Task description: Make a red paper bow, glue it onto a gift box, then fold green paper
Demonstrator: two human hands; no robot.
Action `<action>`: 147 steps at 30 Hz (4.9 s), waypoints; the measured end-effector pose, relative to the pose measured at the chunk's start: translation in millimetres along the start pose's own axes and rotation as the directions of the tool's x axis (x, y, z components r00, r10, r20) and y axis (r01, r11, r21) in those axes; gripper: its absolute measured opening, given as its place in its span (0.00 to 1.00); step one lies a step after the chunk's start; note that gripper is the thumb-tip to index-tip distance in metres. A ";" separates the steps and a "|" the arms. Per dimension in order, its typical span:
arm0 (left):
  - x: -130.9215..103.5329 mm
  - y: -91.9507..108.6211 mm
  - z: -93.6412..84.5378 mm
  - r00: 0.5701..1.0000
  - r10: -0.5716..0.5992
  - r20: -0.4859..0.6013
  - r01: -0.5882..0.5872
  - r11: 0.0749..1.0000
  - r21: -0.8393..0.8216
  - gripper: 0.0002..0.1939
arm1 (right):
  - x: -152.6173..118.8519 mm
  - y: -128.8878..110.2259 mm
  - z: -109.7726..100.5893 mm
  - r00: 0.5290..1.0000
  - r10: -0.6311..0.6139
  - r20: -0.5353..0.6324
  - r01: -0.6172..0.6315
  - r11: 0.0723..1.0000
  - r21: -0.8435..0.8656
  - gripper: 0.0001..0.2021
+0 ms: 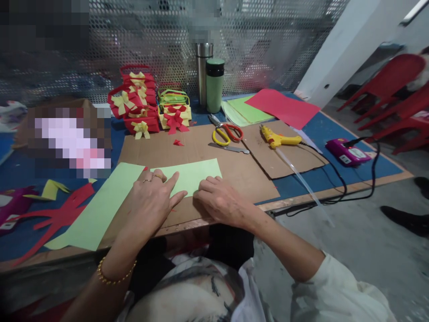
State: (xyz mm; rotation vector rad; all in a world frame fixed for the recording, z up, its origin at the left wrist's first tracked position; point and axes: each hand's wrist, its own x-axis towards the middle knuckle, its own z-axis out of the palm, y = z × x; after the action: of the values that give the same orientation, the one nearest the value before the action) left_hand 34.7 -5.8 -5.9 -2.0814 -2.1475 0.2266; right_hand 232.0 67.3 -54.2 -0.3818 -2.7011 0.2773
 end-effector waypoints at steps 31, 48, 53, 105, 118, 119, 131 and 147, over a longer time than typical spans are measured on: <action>2.2 3.4 4.0 1.000 -0.027 -0.002 0.027 0.999 0.036 0.26 | 40.2 21.7 -38.4 0.726 0.534 0.434 -0.555 0.827 -0.090 0.17; 1.2 3.2 10.6 0.998 -0.032 -0.046 0.032 0.999 -0.014 0.26 | 13.1 37.7 -78.1 0.642 0.618 0.453 -0.678 0.734 -0.041 0.16; 0.5 2.5 12.8 0.997 -0.011 -0.071 0.013 1.000 0.024 0.26 | 34.8 19.6 -59.8 0.800 0.446 0.400 -0.564 0.786 0.253 0.14; 4.8 -65.1 10.8 0.932 0.079 0.354 0.102 0.878 -0.467 0.08 | 38.8 35.7 -41.8 0.736 0.346 0.582 -0.491 0.864 0.108 0.10; -4.2 -73.0 4.0 0.929 0.050 0.365 0.076 0.944 -0.322 0.10 | 33.7 43.0 -31.0 0.737 0.374 0.562 -0.512 0.852 0.105 0.12; -4.7 -73.6 3.5 0.927 0.044 0.372 0.082 0.945 -0.317 0.10 | 33.4 43.6 -30.3 0.741 0.371 0.559 -0.512 0.852 0.113 0.12; -35.6 -31.1 16.0 0.932 0.288 -0.218 -0.312 0.946 -0.085 0.17 | 35.3 43.6 -29.4 0.733 0.376 0.567 -0.511 0.855 0.094 0.11; -79.8 -41.5 44.3 0.868 0.240 -0.434 -0.274 0.962 -0.017 0.23 | 33.0 37.8 -32.4 0.753 0.395 0.526 -0.510 0.856 0.088 0.09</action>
State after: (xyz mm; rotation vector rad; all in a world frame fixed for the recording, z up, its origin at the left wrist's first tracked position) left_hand -12.5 -87.3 -40.5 -2.2021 -1.6453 -0.2744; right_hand 224.6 117.4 -22.5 -1.0335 -2.9678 0.9353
